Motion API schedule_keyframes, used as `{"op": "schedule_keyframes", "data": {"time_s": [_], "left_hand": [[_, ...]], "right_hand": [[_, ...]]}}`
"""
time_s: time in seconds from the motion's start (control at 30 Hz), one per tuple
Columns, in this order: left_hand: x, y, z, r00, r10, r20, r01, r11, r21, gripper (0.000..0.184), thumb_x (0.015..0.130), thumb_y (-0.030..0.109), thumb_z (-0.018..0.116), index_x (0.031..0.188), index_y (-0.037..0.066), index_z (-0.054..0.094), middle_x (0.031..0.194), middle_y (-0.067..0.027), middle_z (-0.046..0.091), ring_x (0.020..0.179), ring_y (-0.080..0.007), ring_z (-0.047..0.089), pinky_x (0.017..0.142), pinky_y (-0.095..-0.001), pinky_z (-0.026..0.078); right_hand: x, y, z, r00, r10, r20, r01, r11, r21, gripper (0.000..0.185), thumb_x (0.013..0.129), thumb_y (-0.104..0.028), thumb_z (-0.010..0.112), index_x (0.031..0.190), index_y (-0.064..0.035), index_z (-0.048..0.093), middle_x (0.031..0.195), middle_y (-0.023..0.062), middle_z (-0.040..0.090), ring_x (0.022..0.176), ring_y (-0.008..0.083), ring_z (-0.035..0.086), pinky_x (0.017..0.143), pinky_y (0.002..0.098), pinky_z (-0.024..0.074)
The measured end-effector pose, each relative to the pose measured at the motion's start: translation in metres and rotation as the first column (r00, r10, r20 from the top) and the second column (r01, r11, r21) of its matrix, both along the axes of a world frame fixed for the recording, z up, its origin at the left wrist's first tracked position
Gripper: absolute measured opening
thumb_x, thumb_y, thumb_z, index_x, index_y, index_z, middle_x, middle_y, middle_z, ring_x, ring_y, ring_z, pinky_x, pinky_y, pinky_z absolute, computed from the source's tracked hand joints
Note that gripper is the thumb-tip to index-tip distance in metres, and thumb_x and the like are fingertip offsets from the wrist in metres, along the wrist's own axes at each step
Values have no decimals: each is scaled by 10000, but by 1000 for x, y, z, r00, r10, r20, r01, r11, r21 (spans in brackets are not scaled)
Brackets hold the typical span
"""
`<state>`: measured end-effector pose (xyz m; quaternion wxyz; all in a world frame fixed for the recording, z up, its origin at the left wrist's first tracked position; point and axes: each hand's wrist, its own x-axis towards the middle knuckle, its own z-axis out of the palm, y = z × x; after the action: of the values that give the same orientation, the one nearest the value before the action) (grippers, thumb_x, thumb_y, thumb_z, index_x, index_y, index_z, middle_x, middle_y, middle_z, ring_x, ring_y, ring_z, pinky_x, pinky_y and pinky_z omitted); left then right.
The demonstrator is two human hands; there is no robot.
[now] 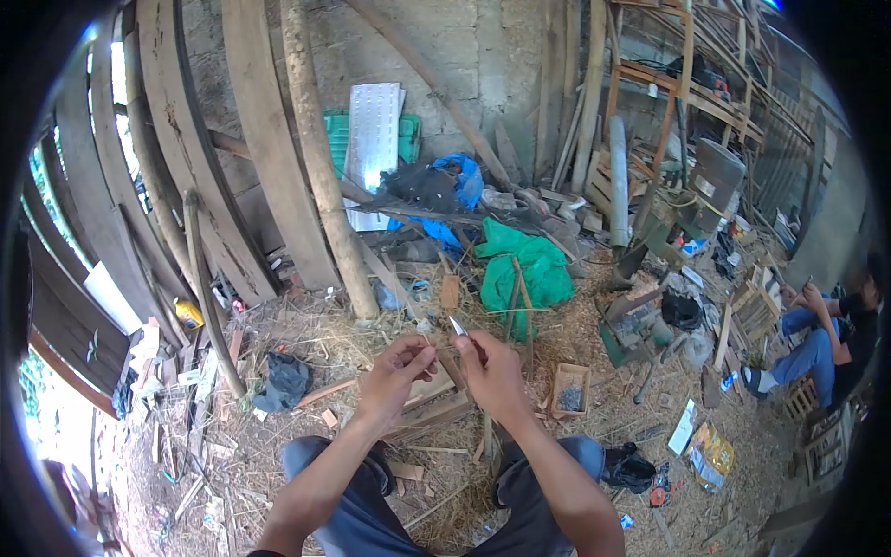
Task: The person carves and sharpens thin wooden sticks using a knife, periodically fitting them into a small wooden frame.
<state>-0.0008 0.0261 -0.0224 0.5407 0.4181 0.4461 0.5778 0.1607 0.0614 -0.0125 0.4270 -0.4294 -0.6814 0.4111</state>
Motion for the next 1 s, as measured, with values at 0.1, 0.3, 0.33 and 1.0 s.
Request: {"op": "schedule_keyframes", "data": {"time_s": [0.1, 0.3, 0.33, 1.0], "left_hand": [[0, 0, 2, 999, 33, -7, -33, 999, 23, 161, 917, 144, 593, 995, 3, 579, 855, -38, 602, 777, -109, 570, 706, -254, 462], [-3, 1, -6, 999, -14, 31, 14, 1000, -5, 152, 902, 152, 615, 973, 22, 580, 820, -26, 588, 756, -113, 561, 689, -246, 451], [-3, 1, -5, 1000, -15, 8, 15, 1000, -12, 148, 897, 152, 621, 969, 28, 581, 812, -22, 583, 750, -115, 558, 685, -249, 450], [-55, 5, 21, 927, 105, -361, -17, 971, 240, 187, 858, 41, 638, 1033, -6, 595, 879, -84, 655, 785, -182, 656, 680, -313, 542]], "right_hand": [[-9, -9, 7, 993, -30, 111, 20, 996, 88, 233, 913, -214, 591, 949, 13, 628, 597, 27, 522, 535, 86, 435, 512, 267, 364], [-4, -13, 15, 989, -3, 151, -2, 999, 36, 281, 851, -240, 672, 895, 33, 619, 580, 70, 535, 532, 112, 451, 515, 291, 379], [-2, -12, 18, 987, 25, 161, -26, 1000, 5, 282, 851, -236, 671, 885, 38, 614, 578, 73, 529, 533, 110, 445, 516, 291, 379], [29, 24, 4, 942, -226, -246, 223, 974, -40, 232, 935, -226, 569, 835, -26, 631, 643, -49, 551, 545, 10, 376, 491, 218, 275]]}}
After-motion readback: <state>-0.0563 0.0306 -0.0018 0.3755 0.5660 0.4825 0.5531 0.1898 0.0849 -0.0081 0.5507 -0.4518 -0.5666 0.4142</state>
